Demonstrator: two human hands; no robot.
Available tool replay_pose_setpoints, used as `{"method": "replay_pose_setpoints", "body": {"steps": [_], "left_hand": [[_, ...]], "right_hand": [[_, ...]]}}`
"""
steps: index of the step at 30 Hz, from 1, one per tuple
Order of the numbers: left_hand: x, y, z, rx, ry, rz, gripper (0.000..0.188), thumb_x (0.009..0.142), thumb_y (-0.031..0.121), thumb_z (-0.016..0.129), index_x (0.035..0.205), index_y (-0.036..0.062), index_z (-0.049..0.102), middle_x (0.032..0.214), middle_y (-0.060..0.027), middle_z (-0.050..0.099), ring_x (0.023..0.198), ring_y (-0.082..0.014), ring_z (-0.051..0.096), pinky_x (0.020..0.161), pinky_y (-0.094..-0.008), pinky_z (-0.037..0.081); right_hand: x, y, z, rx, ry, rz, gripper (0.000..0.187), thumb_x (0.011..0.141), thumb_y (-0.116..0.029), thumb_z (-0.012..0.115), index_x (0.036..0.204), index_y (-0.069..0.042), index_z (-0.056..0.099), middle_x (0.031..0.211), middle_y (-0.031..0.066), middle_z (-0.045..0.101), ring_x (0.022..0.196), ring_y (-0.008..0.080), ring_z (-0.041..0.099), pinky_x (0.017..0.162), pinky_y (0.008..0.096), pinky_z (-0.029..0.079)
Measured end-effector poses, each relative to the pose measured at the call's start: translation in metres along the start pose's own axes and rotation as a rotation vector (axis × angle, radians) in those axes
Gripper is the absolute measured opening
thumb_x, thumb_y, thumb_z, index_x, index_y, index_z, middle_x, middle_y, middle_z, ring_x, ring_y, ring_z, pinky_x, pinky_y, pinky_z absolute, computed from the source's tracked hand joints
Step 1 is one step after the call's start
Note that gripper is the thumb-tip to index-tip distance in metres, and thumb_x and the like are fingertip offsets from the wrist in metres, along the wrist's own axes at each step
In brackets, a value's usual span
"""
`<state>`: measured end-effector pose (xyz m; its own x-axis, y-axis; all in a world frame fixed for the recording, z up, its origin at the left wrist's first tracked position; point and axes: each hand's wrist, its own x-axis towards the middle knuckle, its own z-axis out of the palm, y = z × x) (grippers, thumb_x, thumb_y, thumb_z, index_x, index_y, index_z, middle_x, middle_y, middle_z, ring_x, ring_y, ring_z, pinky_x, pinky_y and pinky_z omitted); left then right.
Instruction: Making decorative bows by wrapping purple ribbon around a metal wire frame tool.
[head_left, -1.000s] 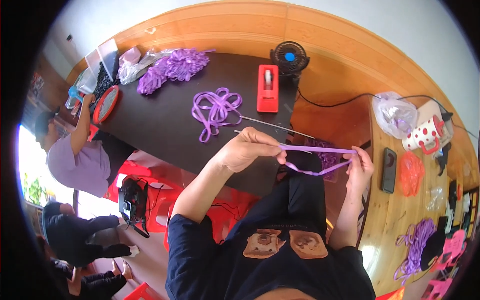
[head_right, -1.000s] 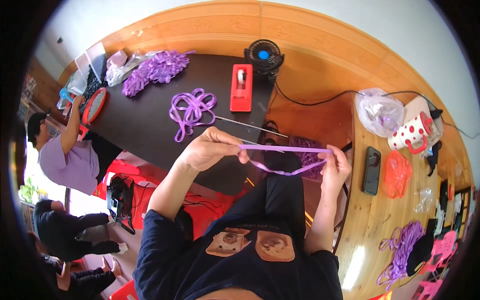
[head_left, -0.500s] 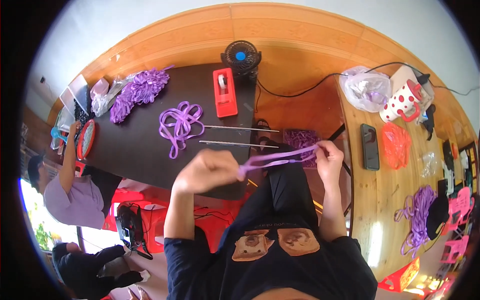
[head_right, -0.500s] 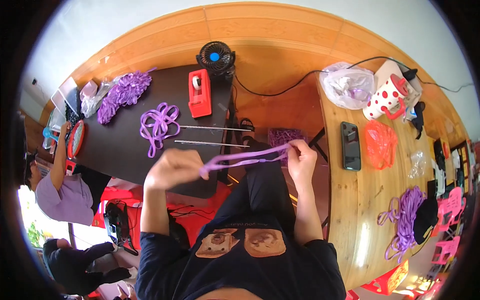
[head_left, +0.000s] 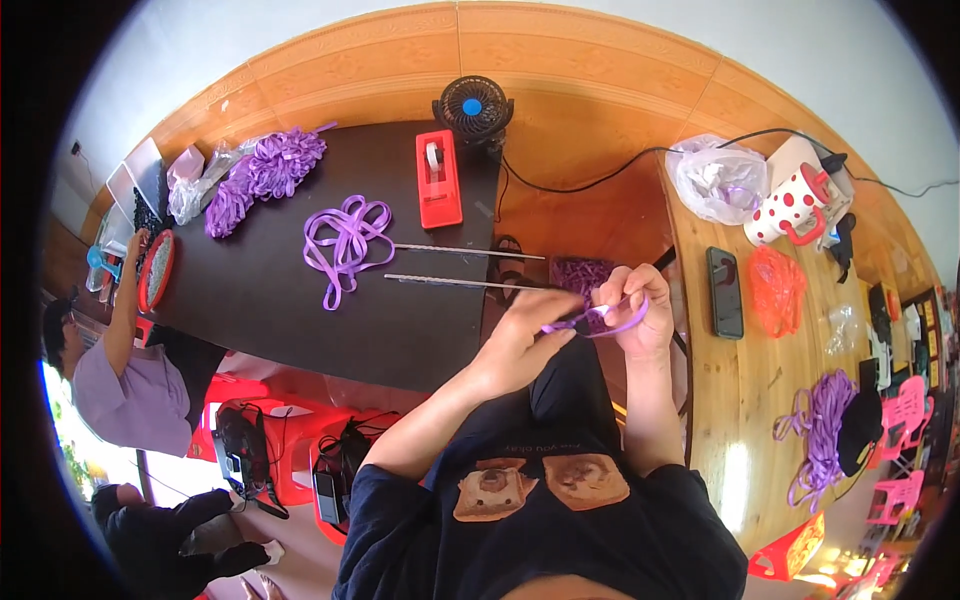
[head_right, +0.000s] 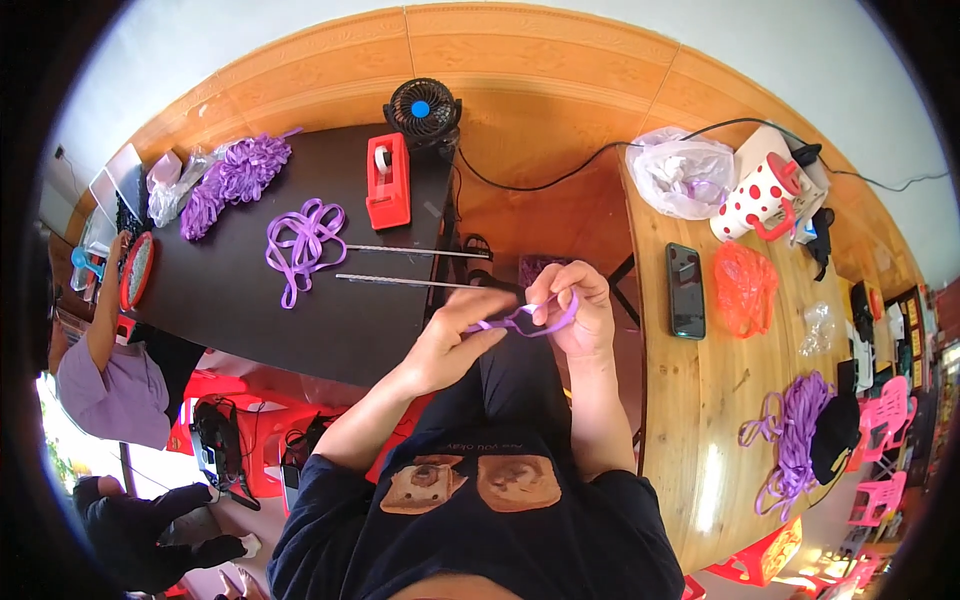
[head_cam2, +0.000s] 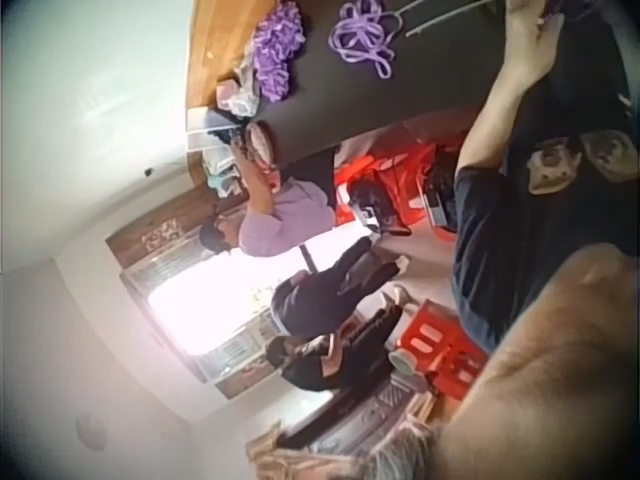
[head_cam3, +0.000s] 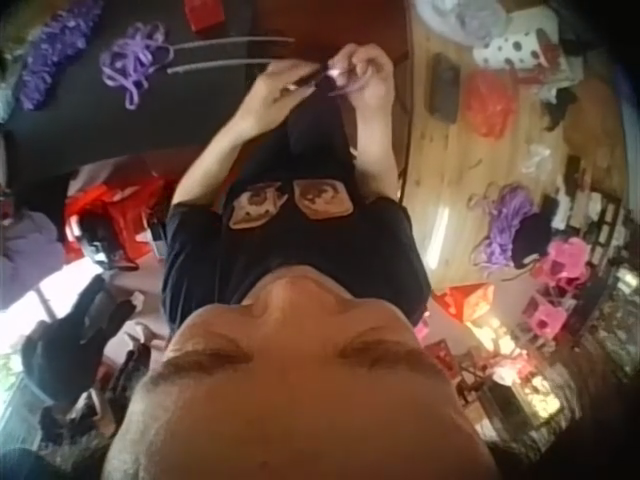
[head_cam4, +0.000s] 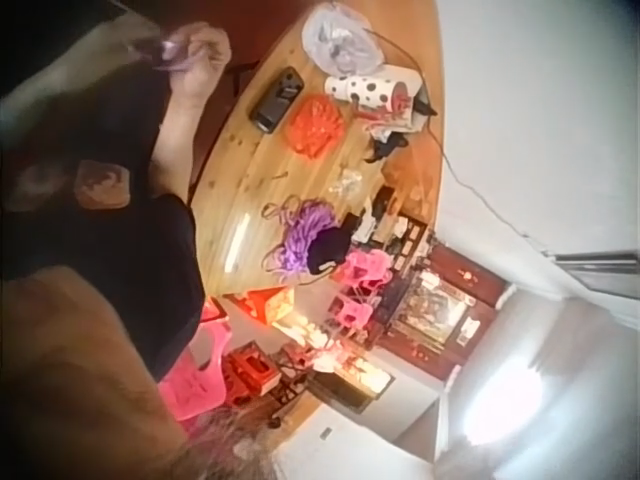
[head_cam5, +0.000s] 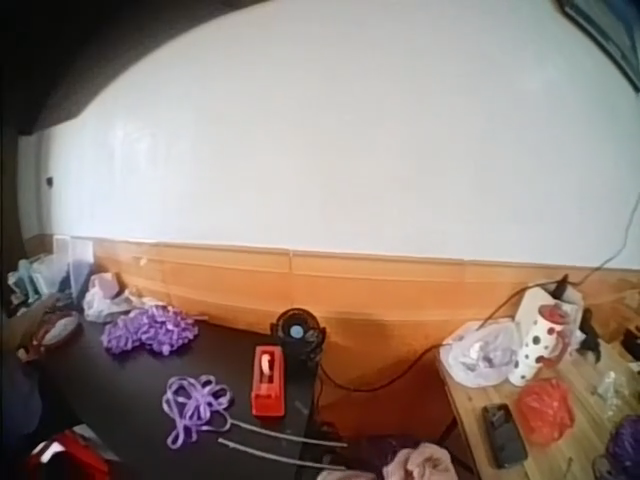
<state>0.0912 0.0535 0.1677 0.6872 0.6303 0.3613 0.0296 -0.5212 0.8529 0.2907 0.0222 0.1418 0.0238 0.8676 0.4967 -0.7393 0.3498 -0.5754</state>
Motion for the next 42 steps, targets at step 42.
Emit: {"method": "replay_pose_setpoints", "body": {"steps": [42], "left_hand": [[-0.034,0.007,0.007,-0.708,-0.038,-0.494,0.018,0.085,0.002,0.063,0.102,-0.0052,0.065,0.084,-0.0042,0.063,0.075,-0.0079,0.056,0.069,-0.0211,0.046]], "right_hand": [[-0.024,0.013,0.024,-1.194,-0.1,-0.158,0.017,0.072,0.006,0.062,0.086,-0.003,0.065,0.078,0.0071,0.064,0.07,0.0209,0.059,0.066,0.0303,0.038]]}}
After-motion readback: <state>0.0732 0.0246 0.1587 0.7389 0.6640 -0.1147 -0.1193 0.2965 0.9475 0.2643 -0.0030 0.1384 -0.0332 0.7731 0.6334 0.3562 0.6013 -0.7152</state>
